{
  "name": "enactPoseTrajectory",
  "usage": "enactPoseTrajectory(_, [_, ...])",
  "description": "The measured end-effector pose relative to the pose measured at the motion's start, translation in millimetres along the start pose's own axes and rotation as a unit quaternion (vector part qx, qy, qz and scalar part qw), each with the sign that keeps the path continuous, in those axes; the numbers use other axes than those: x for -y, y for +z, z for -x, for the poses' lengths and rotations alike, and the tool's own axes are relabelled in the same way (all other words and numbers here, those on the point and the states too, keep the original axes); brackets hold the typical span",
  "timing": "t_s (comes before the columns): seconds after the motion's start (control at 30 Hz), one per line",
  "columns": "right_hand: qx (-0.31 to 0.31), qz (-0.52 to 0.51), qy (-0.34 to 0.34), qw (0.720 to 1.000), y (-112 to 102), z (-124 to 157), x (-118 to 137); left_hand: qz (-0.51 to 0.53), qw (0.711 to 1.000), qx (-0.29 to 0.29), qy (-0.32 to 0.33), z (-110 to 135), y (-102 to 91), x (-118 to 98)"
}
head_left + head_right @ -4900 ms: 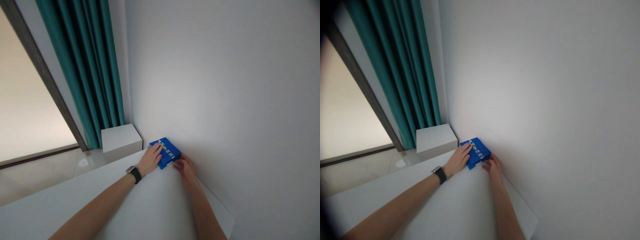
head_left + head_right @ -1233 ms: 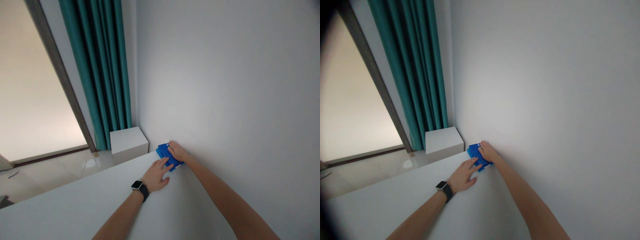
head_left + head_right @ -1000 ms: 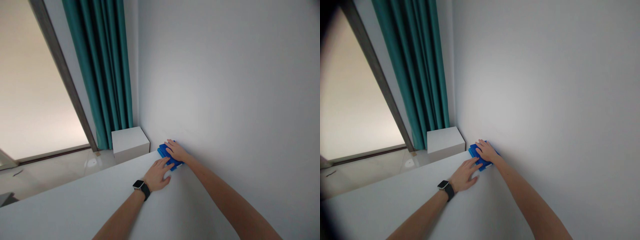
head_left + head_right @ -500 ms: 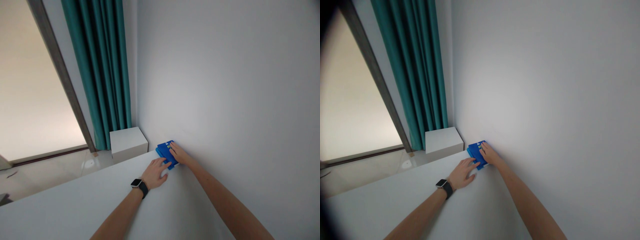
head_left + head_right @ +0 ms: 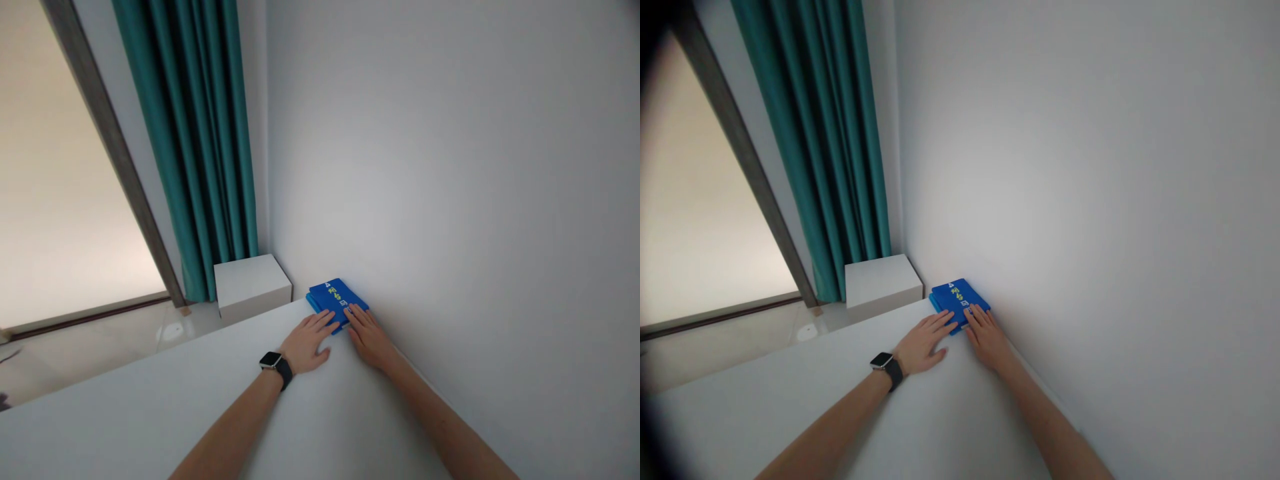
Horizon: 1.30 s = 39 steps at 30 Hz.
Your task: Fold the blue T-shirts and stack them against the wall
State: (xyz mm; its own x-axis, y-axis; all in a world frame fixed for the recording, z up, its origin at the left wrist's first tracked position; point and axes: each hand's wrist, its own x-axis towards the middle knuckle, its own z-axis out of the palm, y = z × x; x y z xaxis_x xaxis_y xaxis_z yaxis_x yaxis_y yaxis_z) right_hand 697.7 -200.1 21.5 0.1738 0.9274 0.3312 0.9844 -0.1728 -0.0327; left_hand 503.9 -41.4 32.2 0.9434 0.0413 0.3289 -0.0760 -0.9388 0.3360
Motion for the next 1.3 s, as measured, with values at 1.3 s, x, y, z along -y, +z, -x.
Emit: enactPoseTrajectory(1.3, [-0.065, -0.18, 0.074, 0.979, 99, -16, 5, -0.1, 0.984, 0.002, -0.148, 10, 45.3, 39])
